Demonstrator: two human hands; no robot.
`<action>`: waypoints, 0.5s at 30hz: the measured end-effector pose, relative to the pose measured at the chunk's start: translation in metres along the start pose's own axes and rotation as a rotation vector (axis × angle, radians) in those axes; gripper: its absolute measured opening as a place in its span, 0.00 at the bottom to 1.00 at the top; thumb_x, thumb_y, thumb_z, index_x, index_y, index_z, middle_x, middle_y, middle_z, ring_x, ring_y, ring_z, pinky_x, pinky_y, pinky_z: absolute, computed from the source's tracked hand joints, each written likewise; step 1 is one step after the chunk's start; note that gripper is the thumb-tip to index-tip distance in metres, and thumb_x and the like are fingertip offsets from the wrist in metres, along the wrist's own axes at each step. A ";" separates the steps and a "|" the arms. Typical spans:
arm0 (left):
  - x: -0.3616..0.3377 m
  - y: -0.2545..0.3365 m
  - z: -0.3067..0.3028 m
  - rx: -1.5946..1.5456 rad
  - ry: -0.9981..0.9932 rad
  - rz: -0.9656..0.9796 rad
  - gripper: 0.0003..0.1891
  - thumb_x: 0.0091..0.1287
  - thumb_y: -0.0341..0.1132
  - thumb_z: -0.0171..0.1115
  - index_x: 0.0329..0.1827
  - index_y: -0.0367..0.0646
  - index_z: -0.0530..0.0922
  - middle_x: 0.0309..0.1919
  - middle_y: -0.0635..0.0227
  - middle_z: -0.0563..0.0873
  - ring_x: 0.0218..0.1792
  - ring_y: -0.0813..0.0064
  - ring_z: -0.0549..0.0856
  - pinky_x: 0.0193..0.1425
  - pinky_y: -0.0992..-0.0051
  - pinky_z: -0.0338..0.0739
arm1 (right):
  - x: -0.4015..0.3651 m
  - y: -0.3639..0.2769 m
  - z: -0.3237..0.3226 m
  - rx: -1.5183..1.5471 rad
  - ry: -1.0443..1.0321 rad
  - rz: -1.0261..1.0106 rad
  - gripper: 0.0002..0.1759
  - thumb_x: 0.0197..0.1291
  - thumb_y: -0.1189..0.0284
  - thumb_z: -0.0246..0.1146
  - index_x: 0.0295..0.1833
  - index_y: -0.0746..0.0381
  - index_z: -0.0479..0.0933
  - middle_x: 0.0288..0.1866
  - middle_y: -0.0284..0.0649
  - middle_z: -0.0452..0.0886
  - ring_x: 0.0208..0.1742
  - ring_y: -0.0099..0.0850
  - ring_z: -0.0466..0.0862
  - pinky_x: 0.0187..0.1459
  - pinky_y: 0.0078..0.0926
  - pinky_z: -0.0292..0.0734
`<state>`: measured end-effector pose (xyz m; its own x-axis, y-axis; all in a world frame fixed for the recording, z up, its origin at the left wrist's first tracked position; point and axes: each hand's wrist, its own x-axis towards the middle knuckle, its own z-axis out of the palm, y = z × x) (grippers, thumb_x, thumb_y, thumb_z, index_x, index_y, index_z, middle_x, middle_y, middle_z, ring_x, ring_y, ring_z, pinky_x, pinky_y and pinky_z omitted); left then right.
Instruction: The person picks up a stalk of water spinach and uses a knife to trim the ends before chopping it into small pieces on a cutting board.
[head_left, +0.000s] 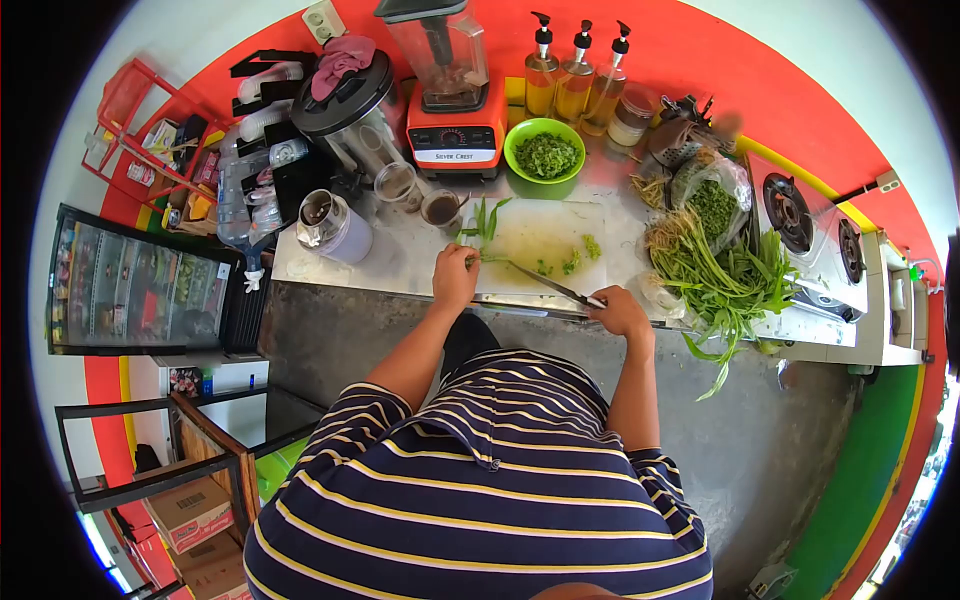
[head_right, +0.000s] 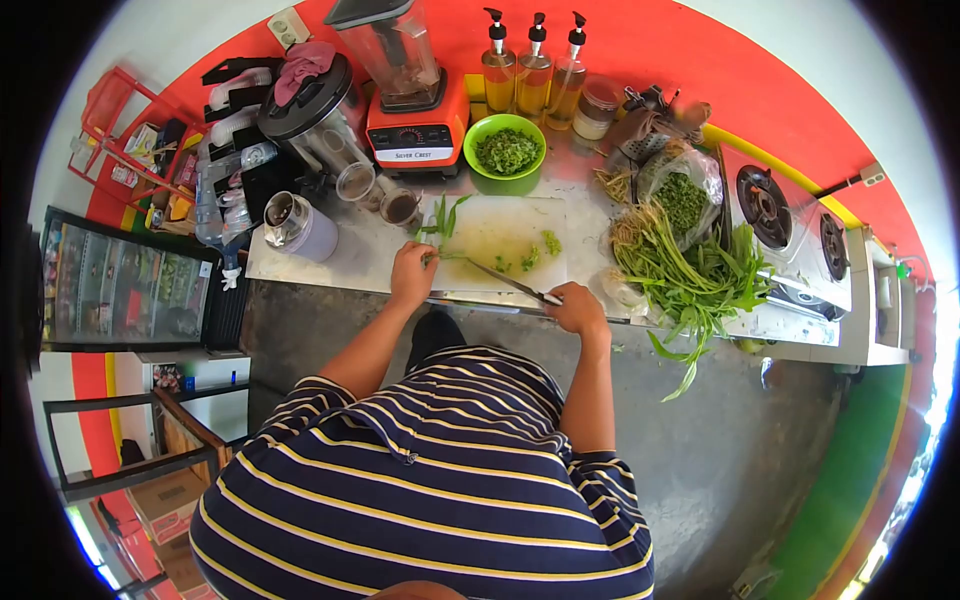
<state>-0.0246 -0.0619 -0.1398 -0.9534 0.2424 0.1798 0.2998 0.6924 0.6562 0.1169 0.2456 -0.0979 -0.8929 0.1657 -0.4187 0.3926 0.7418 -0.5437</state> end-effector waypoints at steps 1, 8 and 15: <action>0.002 -0.001 0.000 0.000 -0.002 0.000 0.08 0.60 0.28 0.70 0.42 0.40 0.86 0.40 0.58 0.84 0.46 0.56 0.82 0.55 0.61 0.77 | 0.000 0.003 0.000 0.024 0.031 0.044 0.23 0.51 0.63 0.77 0.54 0.60 0.87 0.54 0.52 0.86 0.55 0.49 0.86 0.58 0.40 0.79; 0.016 0.000 -0.004 -0.177 -0.078 0.009 0.06 0.64 0.27 0.68 0.41 0.36 0.84 0.36 0.56 0.88 0.38 0.62 0.87 0.47 0.65 0.81 | 0.009 0.012 -0.006 0.136 0.065 0.119 0.20 0.52 0.66 0.74 0.51 0.62 0.88 0.45 0.53 0.89 0.48 0.49 0.88 0.53 0.41 0.81; 0.029 0.019 -0.007 -0.201 -0.064 0.135 0.04 0.65 0.28 0.67 0.40 0.38 0.83 0.39 0.57 0.88 0.44 0.58 0.85 0.50 0.64 0.80 | 0.017 0.018 -0.014 0.091 0.236 0.109 0.17 0.55 0.65 0.71 0.48 0.63 0.87 0.42 0.54 0.88 0.47 0.50 0.88 0.52 0.42 0.81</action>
<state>-0.0465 -0.0465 -0.1171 -0.8990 0.3706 0.2333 0.4055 0.5033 0.7630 0.1059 0.2706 -0.1042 -0.8667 0.3965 -0.3026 0.4979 0.6518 -0.5721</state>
